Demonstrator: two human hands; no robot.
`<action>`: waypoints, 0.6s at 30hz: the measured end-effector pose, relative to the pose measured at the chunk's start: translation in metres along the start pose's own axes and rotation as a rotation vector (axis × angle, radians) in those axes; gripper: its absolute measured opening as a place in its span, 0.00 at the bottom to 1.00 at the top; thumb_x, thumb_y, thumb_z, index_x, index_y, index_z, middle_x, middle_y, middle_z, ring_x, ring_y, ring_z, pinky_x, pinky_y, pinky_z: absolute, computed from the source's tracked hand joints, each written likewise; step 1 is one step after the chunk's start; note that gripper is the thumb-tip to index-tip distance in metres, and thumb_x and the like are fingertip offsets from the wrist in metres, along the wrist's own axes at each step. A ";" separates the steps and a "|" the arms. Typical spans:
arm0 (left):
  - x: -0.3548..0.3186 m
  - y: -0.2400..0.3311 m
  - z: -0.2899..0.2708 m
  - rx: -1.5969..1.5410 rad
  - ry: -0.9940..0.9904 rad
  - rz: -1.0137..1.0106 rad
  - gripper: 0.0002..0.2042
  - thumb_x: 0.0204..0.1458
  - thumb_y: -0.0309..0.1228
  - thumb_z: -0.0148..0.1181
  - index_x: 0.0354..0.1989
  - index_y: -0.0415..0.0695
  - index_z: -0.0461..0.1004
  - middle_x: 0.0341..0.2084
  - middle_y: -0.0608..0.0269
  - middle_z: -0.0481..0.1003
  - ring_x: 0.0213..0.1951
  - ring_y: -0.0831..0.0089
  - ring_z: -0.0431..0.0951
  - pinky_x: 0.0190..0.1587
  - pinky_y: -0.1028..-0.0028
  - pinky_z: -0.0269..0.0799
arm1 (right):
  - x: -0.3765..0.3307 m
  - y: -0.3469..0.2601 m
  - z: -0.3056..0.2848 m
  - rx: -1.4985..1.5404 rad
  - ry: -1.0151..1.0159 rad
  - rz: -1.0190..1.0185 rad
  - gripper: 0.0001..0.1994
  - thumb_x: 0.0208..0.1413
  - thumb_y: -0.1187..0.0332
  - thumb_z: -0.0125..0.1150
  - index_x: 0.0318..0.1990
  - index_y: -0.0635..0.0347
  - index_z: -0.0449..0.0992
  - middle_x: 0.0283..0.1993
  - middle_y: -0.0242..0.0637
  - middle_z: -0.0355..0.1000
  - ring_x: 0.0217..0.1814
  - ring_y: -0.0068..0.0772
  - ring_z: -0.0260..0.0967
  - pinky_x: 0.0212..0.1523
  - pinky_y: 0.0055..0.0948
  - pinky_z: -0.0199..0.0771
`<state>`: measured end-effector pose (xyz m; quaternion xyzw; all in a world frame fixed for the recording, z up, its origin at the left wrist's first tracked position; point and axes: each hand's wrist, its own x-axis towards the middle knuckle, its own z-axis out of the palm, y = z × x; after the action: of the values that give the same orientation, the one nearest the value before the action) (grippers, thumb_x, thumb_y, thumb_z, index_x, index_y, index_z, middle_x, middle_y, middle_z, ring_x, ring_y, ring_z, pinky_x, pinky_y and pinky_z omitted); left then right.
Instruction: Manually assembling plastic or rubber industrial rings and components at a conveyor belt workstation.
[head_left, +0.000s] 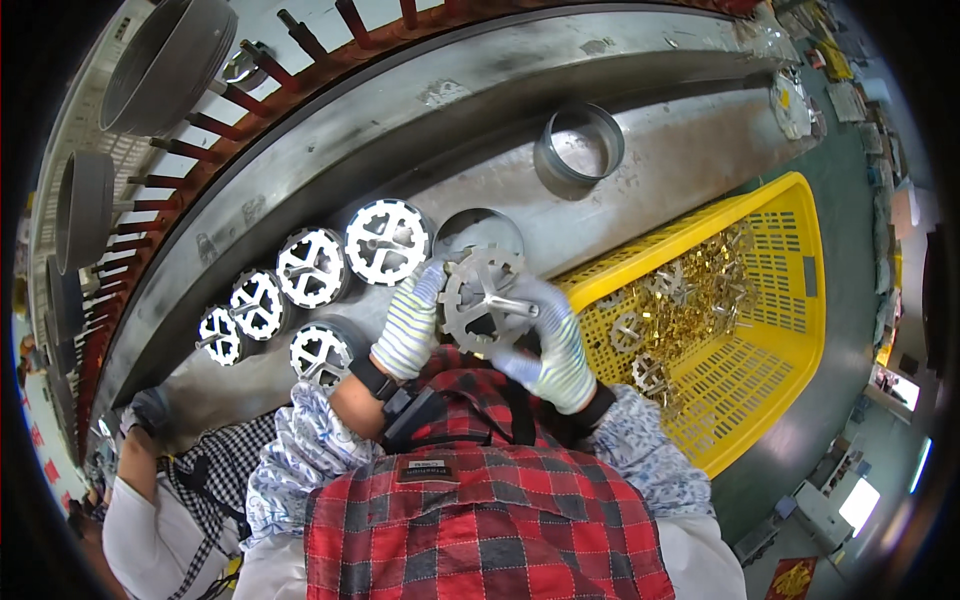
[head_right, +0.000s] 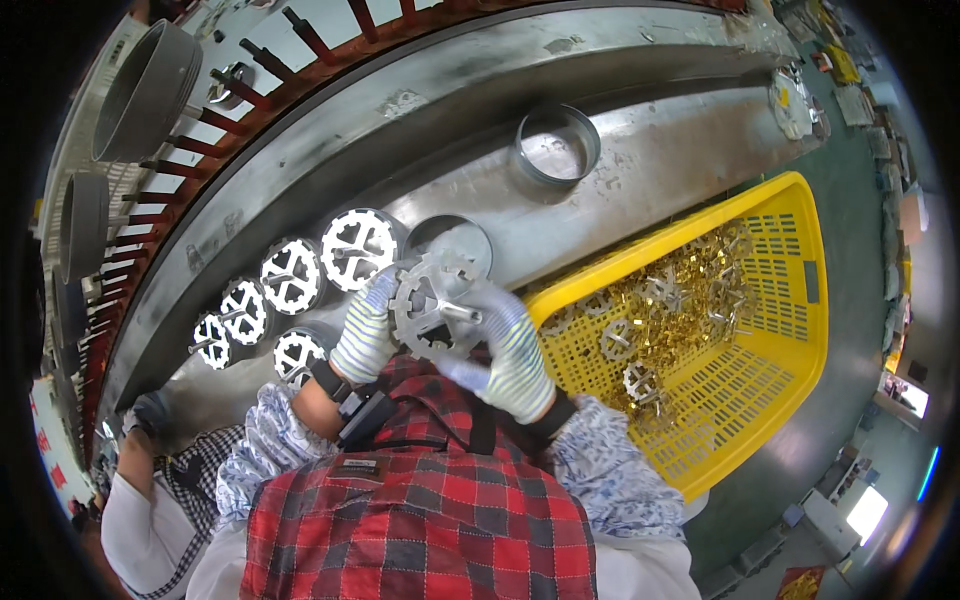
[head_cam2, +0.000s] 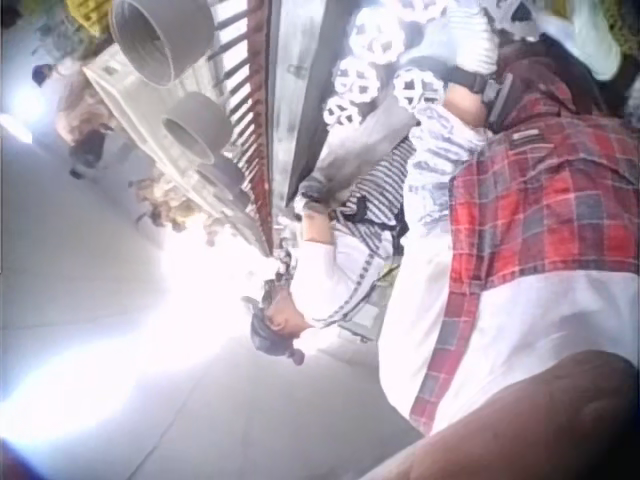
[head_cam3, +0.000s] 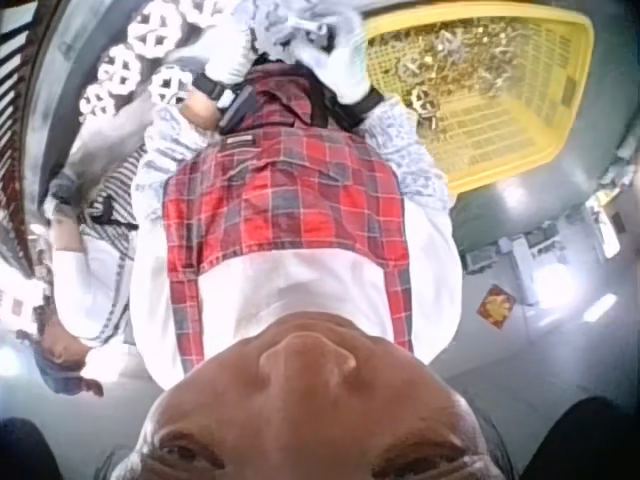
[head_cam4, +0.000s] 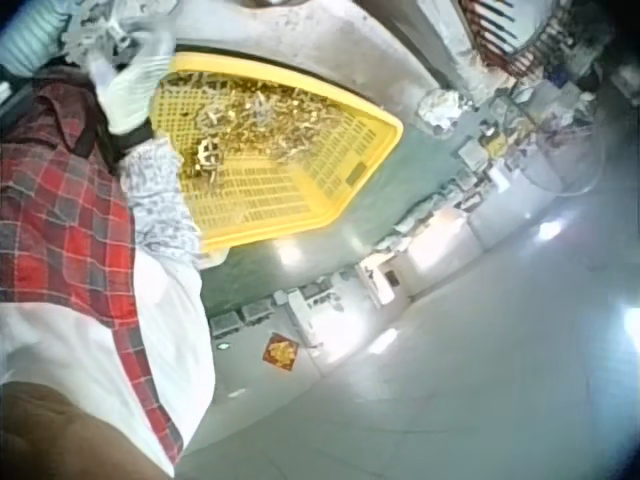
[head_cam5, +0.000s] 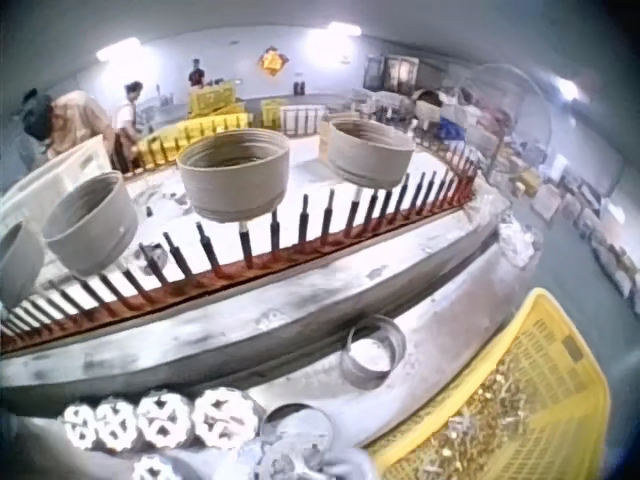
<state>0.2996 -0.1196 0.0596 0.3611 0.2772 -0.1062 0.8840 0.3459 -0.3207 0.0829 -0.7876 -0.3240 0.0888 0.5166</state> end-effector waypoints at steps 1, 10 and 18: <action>0.003 -0.006 -0.007 -0.012 0.005 0.011 0.15 0.62 0.41 0.51 0.48 0.43 0.72 0.37 0.65 0.75 0.38 0.79 0.75 0.41 0.75 0.74 | 0.004 0.000 0.012 0.063 0.191 0.122 0.23 0.39 0.63 0.72 0.43 0.60 0.70 0.56 0.52 0.65 0.55 0.55 0.65 0.56 0.46 0.65; 0.017 -0.029 -0.045 0.085 0.307 0.089 0.17 0.61 0.41 0.52 0.54 0.45 0.69 0.36 0.67 0.75 0.37 0.78 0.74 0.36 0.78 0.73 | 0.062 0.051 0.064 -0.420 0.218 0.042 0.16 0.48 0.63 0.64 0.44 0.57 0.72 0.54 0.50 0.69 0.58 0.56 0.63 0.58 0.51 0.61; 0.026 -0.060 -0.047 0.581 0.331 0.231 0.25 0.60 0.42 0.53 0.62 0.42 0.61 0.39 0.59 0.74 0.36 0.75 0.72 0.40 0.75 0.71 | 0.067 0.087 0.085 -0.566 0.198 0.147 0.12 0.49 0.65 0.61 0.41 0.57 0.74 0.52 0.47 0.71 0.59 0.55 0.63 0.59 0.50 0.61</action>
<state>0.2785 -0.1296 -0.0170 0.6389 0.3324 -0.0201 0.6935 0.3934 -0.2380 -0.0180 -0.9263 -0.2263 -0.0451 0.2979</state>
